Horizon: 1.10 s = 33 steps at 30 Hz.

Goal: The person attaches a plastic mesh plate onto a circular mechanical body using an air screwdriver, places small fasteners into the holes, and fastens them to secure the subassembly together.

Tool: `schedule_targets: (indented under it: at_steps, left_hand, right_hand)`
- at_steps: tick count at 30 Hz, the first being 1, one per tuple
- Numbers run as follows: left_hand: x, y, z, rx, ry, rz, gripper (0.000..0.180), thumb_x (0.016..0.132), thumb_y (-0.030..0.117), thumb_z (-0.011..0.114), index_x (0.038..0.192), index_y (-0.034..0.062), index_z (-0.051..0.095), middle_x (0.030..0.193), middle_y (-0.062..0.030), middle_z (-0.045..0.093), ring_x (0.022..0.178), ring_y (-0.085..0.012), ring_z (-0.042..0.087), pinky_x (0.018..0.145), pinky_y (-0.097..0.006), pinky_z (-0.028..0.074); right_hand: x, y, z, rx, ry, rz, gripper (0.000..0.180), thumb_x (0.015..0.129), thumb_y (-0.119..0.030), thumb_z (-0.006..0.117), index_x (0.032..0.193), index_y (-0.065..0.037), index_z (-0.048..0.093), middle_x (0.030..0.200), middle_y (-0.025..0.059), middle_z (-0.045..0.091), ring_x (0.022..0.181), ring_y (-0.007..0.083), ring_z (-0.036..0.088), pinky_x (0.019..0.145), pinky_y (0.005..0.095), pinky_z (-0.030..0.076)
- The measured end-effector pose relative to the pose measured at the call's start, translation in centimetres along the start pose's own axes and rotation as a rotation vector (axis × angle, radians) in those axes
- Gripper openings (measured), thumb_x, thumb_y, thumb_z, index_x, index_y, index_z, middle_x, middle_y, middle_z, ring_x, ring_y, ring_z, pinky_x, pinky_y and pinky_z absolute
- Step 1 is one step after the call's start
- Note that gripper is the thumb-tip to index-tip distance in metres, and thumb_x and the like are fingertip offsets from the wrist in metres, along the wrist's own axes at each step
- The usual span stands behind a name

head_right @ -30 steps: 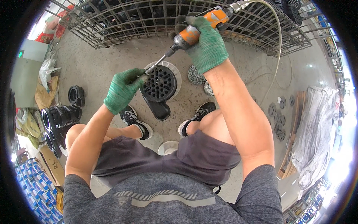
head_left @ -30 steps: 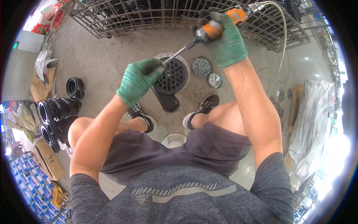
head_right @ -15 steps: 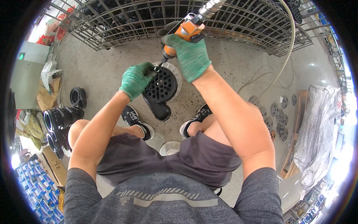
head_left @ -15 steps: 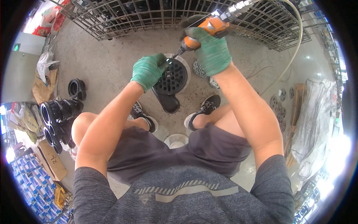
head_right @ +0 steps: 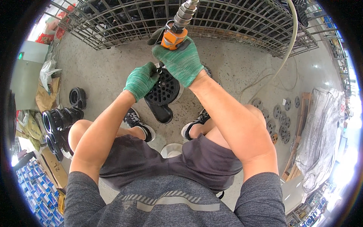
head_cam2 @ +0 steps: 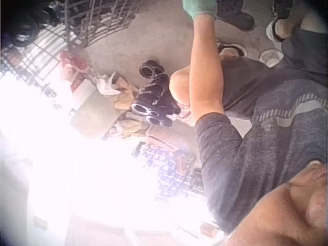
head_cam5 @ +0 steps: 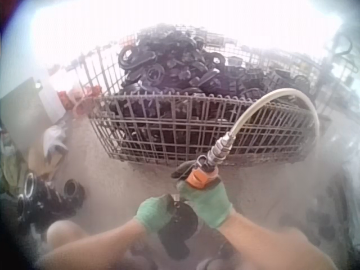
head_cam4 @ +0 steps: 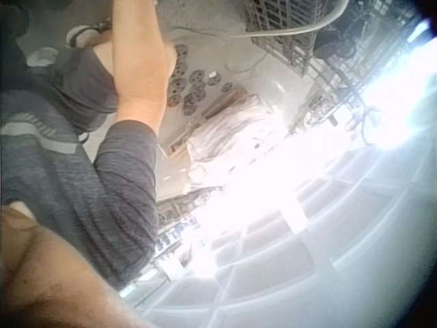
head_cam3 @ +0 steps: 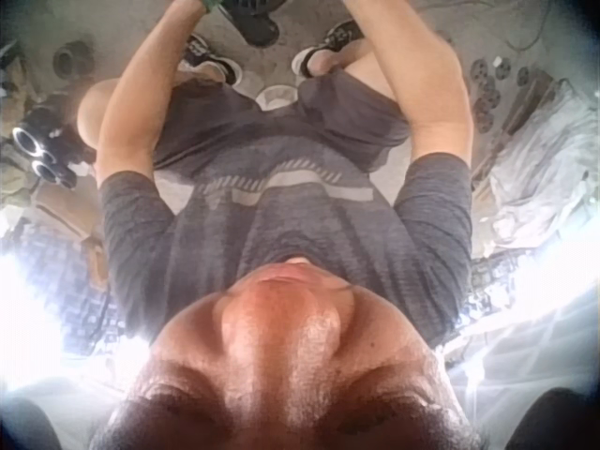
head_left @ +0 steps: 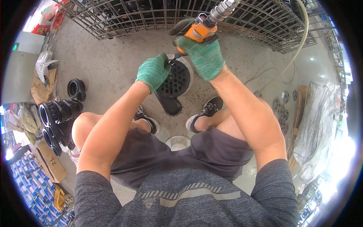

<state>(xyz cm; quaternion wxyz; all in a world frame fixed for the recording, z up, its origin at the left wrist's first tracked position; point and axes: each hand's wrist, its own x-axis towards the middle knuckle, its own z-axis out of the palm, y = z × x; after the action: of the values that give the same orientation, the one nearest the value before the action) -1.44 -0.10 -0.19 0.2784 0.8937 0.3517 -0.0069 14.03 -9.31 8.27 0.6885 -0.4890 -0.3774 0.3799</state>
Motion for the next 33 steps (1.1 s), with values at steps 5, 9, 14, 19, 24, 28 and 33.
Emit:
schedule_targets:
  at_steps: [5, 9, 14, 19, 24, 28, 33]
  left_hand:
    - [-0.5, 0.0, 0.4, -0.061, 0.025, 0.007, 0.029, 0.091, 0.024, 0.066, 0.111, 0.0036, 0.062, 0.094, -0.0229, 0.071, 0.089, -0.0445, 0.067, 0.076, -0.050, 0.053]
    - [-1.3, 0.7, -0.4, -0.015, 0.015, -0.047, 0.027, 0.092, 0.025, 0.061, 0.113, 0.0076, 0.061, 0.090, -0.0197, 0.072, 0.088, -0.0416, 0.068, 0.076, -0.052, 0.053]
    - [-1.7, -0.1, 0.2, 0.047, -0.013, -0.064, 0.028, 0.092, 0.027, 0.061, 0.112, 0.0083, 0.059, 0.088, -0.0184, 0.072, 0.086, -0.0413, 0.068, 0.075, -0.052, 0.053]
    - [-2.0, -0.7, 0.3, -0.003, 0.060, 0.018, 0.029, 0.092, 0.028, 0.063, 0.114, 0.0094, 0.059, 0.089, -0.0184, 0.072, 0.085, -0.0417, 0.067, 0.075, -0.052, 0.053]
    - [-2.0, 0.9, -1.2, 0.014, -0.066, -0.080, 0.028, 0.092, 0.028, 0.063, 0.115, 0.0122, 0.061, 0.091, -0.0189, 0.072, 0.087, -0.0412, 0.068, 0.076, -0.052, 0.053]
    - [-2.0, 0.8, -1.2, 0.033, -0.069, -0.083, 0.029, 0.092, 0.028, 0.062, 0.117, 0.0126, 0.062, 0.092, -0.0192, 0.072, 0.088, -0.0410, 0.069, 0.077, -0.052, 0.054]
    - [-2.1, 0.6, -0.7, 0.004, -0.034, -0.078, 0.030, 0.094, 0.030, 0.061, 0.119, 0.0131, 0.062, 0.093, -0.0203, 0.072, 0.091, -0.0420, 0.068, 0.079, -0.053, 0.053]
  right_hand:
    - [0.5, 0.3, 0.2, -0.077, -0.046, -0.005, 0.022, 0.083, 0.002, 0.069, 0.104, -0.005, 0.070, 0.098, 0.0034, 0.073, 0.085, 0.0109, 0.066, 0.074, 0.0271, 0.057]
    - [0.2, 0.5, 1.0, -0.161, -0.148, 0.046, 0.032, 0.081, -0.001, 0.077, 0.111, -0.005, 0.067, 0.095, 0.0006, 0.071, 0.083, 0.0097, 0.064, 0.078, 0.0276, 0.057]
    - [-0.3, 0.7, 2.9, -0.104, -0.192, 0.004, 0.027, 0.084, 0.001, 0.072, 0.109, -0.005, 0.070, 0.096, 0.0008, 0.070, 0.084, 0.0094, 0.063, 0.076, 0.0255, 0.055]
    - [0.2, 0.6, 2.8, -0.153, -0.242, 0.102, 0.038, 0.079, 0.000, 0.079, 0.115, -0.005, 0.066, 0.098, -0.0003, 0.071, 0.087, 0.0093, 0.064, 0.083, 0.0279, 0.056]
    - [0.8, 0.8, 2.1, -0.273, -0.252, 0.036, 0.031, 0.080, -0.001, 0.077, 0.108, -0.004, 0.066, 0.095, 0.0006, 0.071, 0.086, 0.0109, 0.065, 0.082, 0.0288, 0.056]
    - [0.6, 0.7, 2.4, -0.201, -0.265, 0.049, 0.029, 0.080, -0.001, 0.077, 0.107, -0.004, 0.067, 0.097, 0.0014, 0.072, 0.088, 0.0109, 0.066, 0.083, 0.0292, 0.056]
    - [0.5, 0.3, 2.5, -0.160, -0.232, 0.078, 0.031, 0.082, -0.003, 0.079, 0.111, -0.004, 0.068, 0.101, 0.0016, 0.072, 0.089, 0.0104, 0.065, 0.083, 0.0281, 0.056]
